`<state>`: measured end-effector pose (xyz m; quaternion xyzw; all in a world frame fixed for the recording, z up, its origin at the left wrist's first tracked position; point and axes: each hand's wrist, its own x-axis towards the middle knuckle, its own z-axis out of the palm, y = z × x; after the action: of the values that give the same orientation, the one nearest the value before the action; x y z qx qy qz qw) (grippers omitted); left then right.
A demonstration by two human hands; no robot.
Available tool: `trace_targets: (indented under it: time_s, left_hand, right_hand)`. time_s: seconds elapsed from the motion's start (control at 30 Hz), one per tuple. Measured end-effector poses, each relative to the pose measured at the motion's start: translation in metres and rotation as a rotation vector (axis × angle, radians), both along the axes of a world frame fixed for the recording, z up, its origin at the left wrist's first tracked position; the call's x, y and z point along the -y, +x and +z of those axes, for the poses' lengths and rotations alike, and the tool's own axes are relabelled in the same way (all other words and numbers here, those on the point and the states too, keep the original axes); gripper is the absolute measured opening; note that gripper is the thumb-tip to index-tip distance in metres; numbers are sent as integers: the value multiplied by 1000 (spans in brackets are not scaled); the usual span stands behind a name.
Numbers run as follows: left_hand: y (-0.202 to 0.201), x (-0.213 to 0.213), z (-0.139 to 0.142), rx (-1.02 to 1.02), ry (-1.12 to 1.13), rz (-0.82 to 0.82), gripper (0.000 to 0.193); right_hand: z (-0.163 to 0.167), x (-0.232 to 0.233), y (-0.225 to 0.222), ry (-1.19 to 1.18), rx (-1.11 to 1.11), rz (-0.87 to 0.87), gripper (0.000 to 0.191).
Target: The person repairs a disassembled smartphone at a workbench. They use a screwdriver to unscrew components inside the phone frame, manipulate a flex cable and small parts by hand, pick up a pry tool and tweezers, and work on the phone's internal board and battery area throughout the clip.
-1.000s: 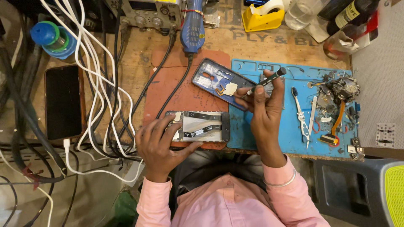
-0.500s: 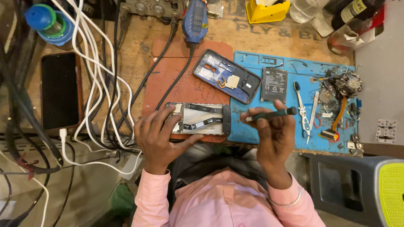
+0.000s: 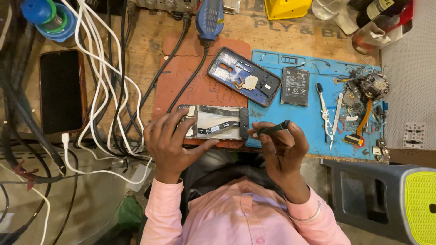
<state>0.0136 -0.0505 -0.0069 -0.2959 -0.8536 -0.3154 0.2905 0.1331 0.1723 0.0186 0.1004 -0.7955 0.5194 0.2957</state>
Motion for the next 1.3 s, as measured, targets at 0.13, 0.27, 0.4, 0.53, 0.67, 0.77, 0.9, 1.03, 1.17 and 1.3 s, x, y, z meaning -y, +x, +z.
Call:
trace_targets:
  time_s: [0.13,0.27,0.4,0.53,0.67,0.77,0.9,1.03,1.17,1.3]
  left_hand:
    - [0,1,0,-4,1,-7,59]
    - [-1,2,-1,-10,4,0,59]
    - [0,1,-2,-18,12,-2,59]
    - [0,3,-2,-14,2,2,59]
    - [0,2,-4,-15,-9,11,58]
    - [-2,1,-3,-15,0,-3,59]
    - [0,1,-1,-17,0,0,58]
    - [1,3,-1,-12,-4,10,58]
    - [0,3,-3,-5,6,-2,58]
    - [-2,1,-4,-24,7,3,58]
  right_hand:
    - [8,2,-3,10,-12,-29,68]
    - [24,-15,-24,-299,28,-167,57]
    - [37,-52,-65,-408,95,-209,36]
    - [34,-58,-86,-421,194,-122,40]
    - [32,-50,-89,-377,255,-176,44]
    - [32,-49,-90,-398,259,-159,44]
    - [34,-51,-84,-378,212,-147,39]
    - [38,-43,-53,-196,54,-194,20]
    - [32,-19,-12,-238,47,-161,38]
    - [18,1,3,-137,48,-93,70]
